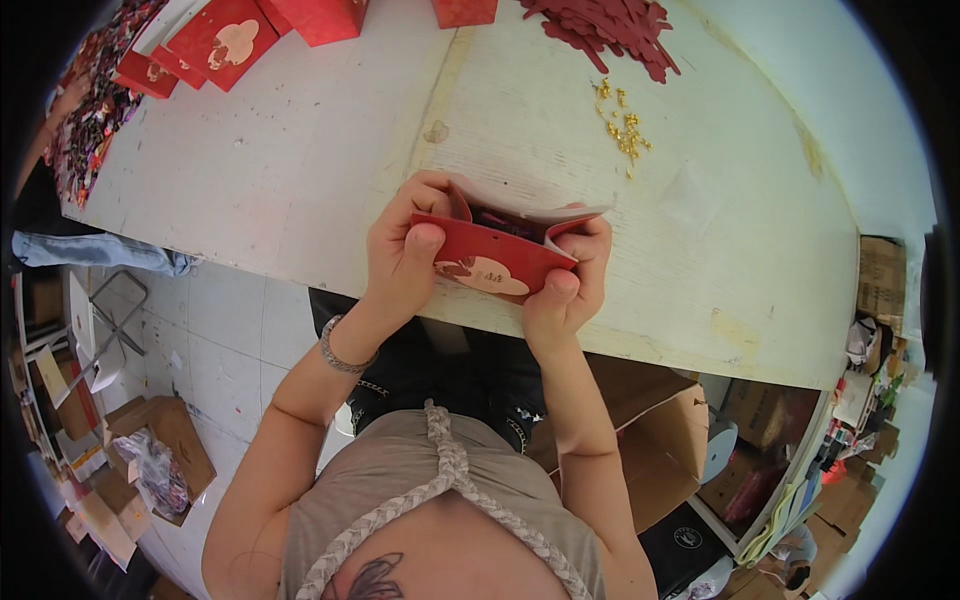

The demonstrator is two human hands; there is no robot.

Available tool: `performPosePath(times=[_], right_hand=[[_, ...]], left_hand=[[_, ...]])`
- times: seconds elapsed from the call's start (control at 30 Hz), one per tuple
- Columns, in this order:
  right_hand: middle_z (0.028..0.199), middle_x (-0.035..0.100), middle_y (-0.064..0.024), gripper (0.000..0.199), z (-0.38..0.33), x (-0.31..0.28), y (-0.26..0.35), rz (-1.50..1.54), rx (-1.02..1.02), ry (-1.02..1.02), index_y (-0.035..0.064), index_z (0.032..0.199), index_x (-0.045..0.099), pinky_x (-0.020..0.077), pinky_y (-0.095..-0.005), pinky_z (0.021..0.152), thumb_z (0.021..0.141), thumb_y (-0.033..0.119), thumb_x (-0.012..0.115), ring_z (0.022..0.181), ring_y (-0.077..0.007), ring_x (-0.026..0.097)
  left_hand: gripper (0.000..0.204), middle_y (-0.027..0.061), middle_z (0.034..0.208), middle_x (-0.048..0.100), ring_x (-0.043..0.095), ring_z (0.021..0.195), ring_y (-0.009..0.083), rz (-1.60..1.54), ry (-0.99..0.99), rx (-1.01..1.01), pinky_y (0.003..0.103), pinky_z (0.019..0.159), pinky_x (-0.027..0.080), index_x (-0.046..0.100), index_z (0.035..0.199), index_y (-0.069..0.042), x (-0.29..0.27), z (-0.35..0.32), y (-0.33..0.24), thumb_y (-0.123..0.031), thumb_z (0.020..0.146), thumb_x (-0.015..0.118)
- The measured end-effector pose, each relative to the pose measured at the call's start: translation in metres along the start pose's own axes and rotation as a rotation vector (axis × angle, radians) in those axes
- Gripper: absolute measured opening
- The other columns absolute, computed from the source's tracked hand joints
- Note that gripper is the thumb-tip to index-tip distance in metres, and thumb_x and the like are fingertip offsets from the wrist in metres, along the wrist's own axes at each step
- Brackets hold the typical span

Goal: The person repeatedly assembles small red paper gift boxes by folding flaps and inserting a red ribbon through a pre-punched hole. The person fills each box with wrapped candies, closes the lid, and places the finished box on the table. The process is repeated multiple times.

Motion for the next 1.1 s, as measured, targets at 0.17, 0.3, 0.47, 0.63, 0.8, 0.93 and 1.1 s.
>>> performPosePath(times=[0.17,0.3,0.47,0.63,0.8,0.93,1.1], right_hand=[[0.119,0.049,-0.0186,0.032,0.002,0.012,0.004,0.116,-0.017,-0.094,0.0019,0.083,0.051,0.0392,-0.0342,0.089,0.085,0.031,0.063,0.11,-0.0268,0.048],[0.12,0.049,-0.0169,0.022,0.005,0.001,0.003,-0.008,0.072,-0.117,0.0005,0.089,0.055,0.0411,-0.0316,0.087,0.081,0.016,0.07,0.105,-0.0222,0.052],[0.114,0.056,-0.0166,0.017,-0.001,0.003,0.0,0.116,0.196,-0.142,-0.003,0.091,0.061,0.0407,-0.0305,0.088,0.08,0.008,0.068,0.1,-0.0188,0.055],[0.142,0.028,-0.0236,0.045,0.001,0.005,-0.004,0.379,0.327,0.016,-0.006,0.115,0.053,0.0317,-0.0373,0.1,0.078,0.012,0.069,0.125,-0.0259,0.039],[0.142,0.024,-0.0251,0.057,-0.005,0.012,0.008,-0.11,0.037,0.259,-0.0071,0.127,0.045,0.0272,-0.0404,0.104,0.078,0.014,0.067,0.128,-0.0327,0.033],[0.131,0.036,-0.021,0.058,-0.008,0.005,0.001,-0.031,0.022,0.2,-0.0055,0.122,0.051,0.0353,-0.0379,0.098,0.071,0.01,0.072,0.119,-0.0304,0.041],[0.125,0.041,-0.0184,0.028,0.019,0.01,0.021,0.298,0.255,0.029,-0.0036,0.088,0.058,0.0398,-0.0343,0.092,0.067,0.004,0.073,0.111,-0.0258,0.047]], left_hand=[[0.043,0.0036,0.097,0.056,0.049,0.081,0.0068,0.172,-0.086,-0.098,0.021,0.074,0.04,0.055,0.095,0.001,0.0,0.004,0.0,-0.042,0.092,0.05],[0.039,0.0037,0.101,0.057,0.052,0.09,0.0088,0.014,-0.04,-0.189,0.023,0.081,0.042,0.053,0.105,0.001,0.004,0.01,-0.004,-0.036,0.092,0.052],[0.038,0.0041,0.104,0.057,0.052,0.093,0.0085,-0.041,0.022,-0.186,0.023,0.082,0.043,0.049,0.114,0.0,0.0,0.012,0.002,-0.032,0.093,0.051],[0.035,0.0042,0.105,0.058,0.053,0.096,0.0089,-0.209,-0.221,-0.256,0.024,0.082,0.045,0.048,0.117,-0.001,0.0,0.01,0.0,-0.028,0.095,0.048],[0.047,0.0077,0.118,0.053,0.055,0.103,0.0139,-0.345,-0.214,-0.336,0.028,0.087,0.047,0.038,0.129,-0.003,-0.008,0.015,0.002,-0.037,0.097,0.039],[0.045,0.0078,0.116,0.055,0.055,0.103,0.0142,-0.339,-0.105,-0.309,0.028,0.087,0.046,0.04,0.127,-0.002,-0.008,0.017,0.0,-0.035,0.096,0.044],[0.039,0.007,0.111,0.057,0.055,0.099,0.012,-0.266,-0.142,-0.241,0.026,0.085,0.046,0.044,0.122,0.0,-0.004,0.019,-0.004,-0.028,0.094,0.05]])
Point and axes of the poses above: each hand's wrist, its own z-axis towards the middle knuckle, its own x-axis out of the palm, y = z × x, the point moved 2 cm from there along z, towards the middle knuckle
